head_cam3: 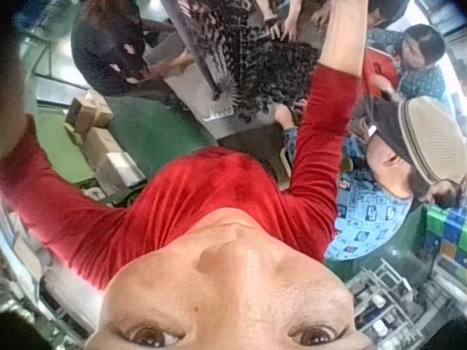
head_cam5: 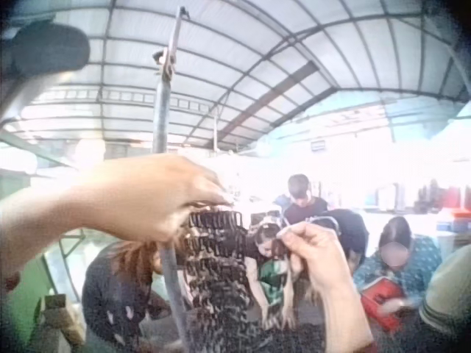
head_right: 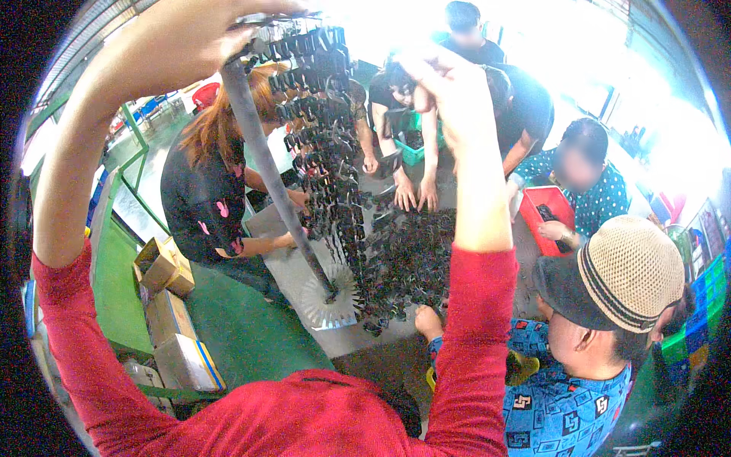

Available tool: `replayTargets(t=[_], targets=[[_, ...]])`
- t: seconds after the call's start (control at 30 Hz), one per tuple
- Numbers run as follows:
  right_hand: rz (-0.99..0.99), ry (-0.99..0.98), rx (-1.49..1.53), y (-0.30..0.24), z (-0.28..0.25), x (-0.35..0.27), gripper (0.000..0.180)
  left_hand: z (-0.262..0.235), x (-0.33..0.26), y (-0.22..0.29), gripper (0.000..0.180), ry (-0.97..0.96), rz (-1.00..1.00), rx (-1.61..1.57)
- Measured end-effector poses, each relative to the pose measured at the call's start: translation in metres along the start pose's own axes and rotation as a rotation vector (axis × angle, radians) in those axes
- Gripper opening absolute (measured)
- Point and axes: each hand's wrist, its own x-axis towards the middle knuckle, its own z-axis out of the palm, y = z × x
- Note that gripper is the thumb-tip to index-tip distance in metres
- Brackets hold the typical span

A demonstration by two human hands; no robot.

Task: The person attaches small black rectangular objects to metal rings and hangs them on a vertical rotating rack. They also gather loose metal rings from the table and sort the assembled items into piles.

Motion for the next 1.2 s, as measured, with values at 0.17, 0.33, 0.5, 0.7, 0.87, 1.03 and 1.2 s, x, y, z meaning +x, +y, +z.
replayTargets(t=[0.17, 0.33, 0.5, 0.7, 0.87, 1.03, 1.2], targets=[[0.012, -0.030, -0.655, 0.019, -0.036, 0.027, 0.023, -0.013, -0.019, 0.011, 0.048, 0.017, 0.035, 0.186], [-0.213, 0.202, -0.353, -0.036, 0.042, 0.003, 0.025, -0.042, -0.010, 0.066, 0.050, -0.237, -0.254, 0.081], [-0.532, 0.107, -0.665, -0.038, 0.078, -0.010, 0.016, -0.026, -0.002, 0.050, 0.050, -0.216, -0.297, 0.050], [-0.042, -0.017, -0.199, -0.036, 0.044, -0.014, 0.021, -0.033, 0.002, 0.061, 0.054, -0.170, -0.301, 0.065], [0.080, 0.009, -0.447, 0.012, -0.032, 0.022, 0.028, -0.002, -0.006, -0.003, 0.051, 0.050, 0.169, 0.092], [-0.218, 0.184, -0.966, 0.007, -0.043, 0.030, 0.026, -0.026, -0.014, 0.064, 0.032, -0.006, -0.062, 0.157], [-0.347, 0.118, -0.655, -0.044, 0.063, -0.005, 0.017, -0.037, 0.010, 0.054, 0.020, -0.340, -0.291, 0.041]])
